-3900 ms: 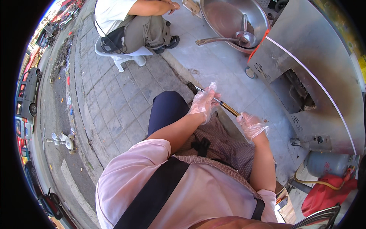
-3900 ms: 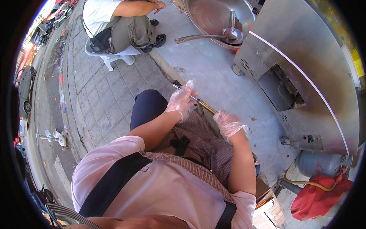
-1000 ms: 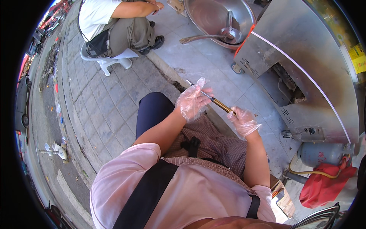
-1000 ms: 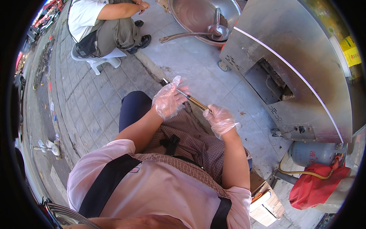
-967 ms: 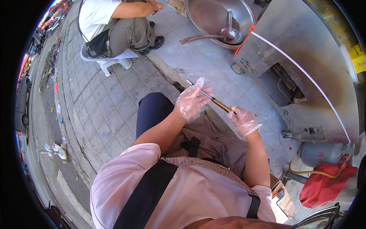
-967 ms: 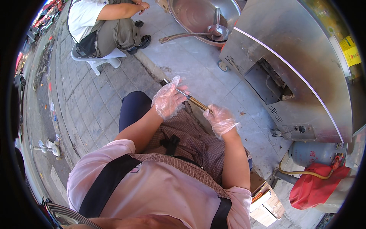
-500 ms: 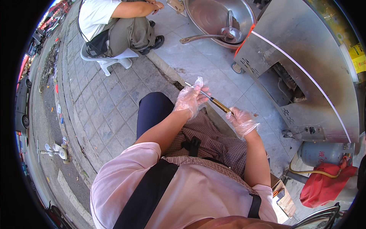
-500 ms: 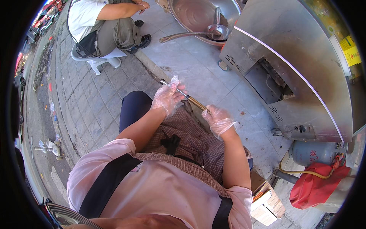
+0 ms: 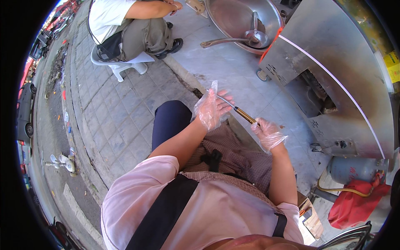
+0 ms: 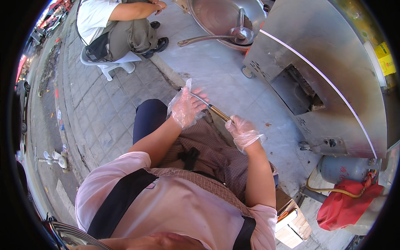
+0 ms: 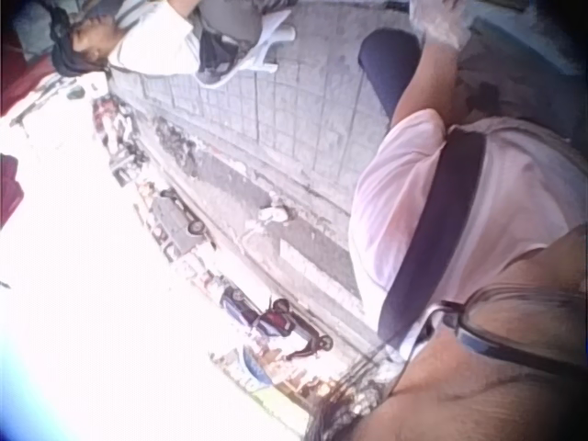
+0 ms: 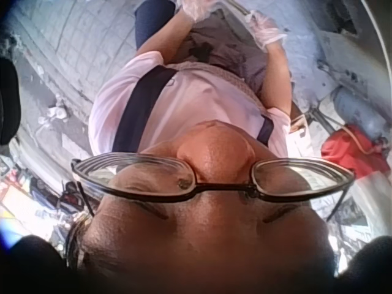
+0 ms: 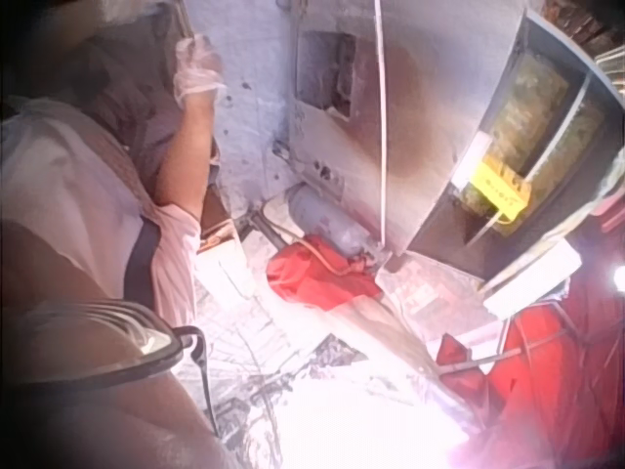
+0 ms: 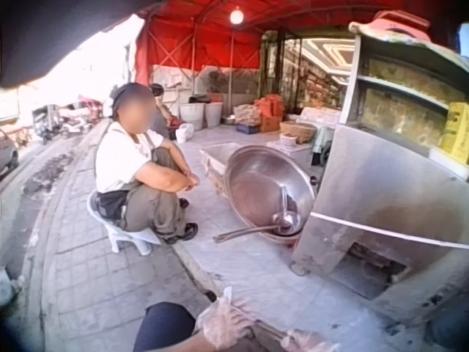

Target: The person uses a long metal tool to adjust or clean the interior of a stainless steel cooking unit. They repeatedly insert the tool into the unit's opening and manipulate it while seated on a low stool.

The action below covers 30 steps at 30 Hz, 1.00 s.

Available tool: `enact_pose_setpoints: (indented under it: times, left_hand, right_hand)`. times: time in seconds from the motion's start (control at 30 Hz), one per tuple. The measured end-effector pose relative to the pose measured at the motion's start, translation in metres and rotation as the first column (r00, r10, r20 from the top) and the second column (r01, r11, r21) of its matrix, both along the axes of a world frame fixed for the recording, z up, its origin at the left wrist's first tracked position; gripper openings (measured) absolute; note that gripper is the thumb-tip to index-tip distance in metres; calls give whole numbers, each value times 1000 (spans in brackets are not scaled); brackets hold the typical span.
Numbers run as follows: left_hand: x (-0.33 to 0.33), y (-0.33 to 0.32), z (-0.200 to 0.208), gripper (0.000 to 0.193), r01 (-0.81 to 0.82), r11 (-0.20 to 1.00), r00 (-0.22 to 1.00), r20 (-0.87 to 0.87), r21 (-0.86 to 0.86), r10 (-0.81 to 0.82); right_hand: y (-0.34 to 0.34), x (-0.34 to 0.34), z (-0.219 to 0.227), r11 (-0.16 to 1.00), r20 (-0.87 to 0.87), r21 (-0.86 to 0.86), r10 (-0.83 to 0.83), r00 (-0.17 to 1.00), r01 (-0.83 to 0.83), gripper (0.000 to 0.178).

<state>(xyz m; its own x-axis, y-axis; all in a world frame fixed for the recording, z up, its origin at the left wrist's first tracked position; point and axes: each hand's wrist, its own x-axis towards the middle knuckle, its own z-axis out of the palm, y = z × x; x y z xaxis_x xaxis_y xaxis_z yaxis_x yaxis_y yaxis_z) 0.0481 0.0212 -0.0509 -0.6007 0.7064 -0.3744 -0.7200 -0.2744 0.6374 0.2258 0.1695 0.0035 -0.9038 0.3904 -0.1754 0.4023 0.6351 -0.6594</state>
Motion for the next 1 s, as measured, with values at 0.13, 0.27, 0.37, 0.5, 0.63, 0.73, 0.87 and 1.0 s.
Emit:
enact_pose_setpoints:
  times: [0.13,0.27,0.37,0.5,0.63,0.73,0.87,1.0]
  left_hand:
    - [1,-1,3,70,-3,1000,1000,17,-5,3]
    - [1,-4,5,71,32,998,999,-9,50,-31]
    - [1,-6,6,67,74,990,997,-44,120,-69]
    - [-2,-12,4,61,166,933,986,-63,321,-153]
    - [-2,-16,0,58,148,873,988,-33,465,-149]
    - [-6,-14,-1,52,152,796,987,-51,585,-151]
    - [-10,-14,-4,35,143,817,989,-49,558,-140]
    - [-10,-16,-11,26,88,840,993,22,535,-117]
  right_hand:
    - [-1,1,0,1000,49,9,-11,999,10,31]
    - [0,1,0,1000,-11,13,15,1000,-15,28]
    - [1,1,0,991,-13,-133,2,1000,-3,24]
    - [-1,2,3,850,-18,-526,-38,999,23,25]
    - [-8,2,7,702,29,-705,-112,993,100,29]
    - [-9,2,11,636,-26,-766,-180,983,96,30]
    - [-10,3,10,630,-76,-776,-159,984,41,27]
    - [-12,3,6,569,-29,-818,-179,983,79,23]
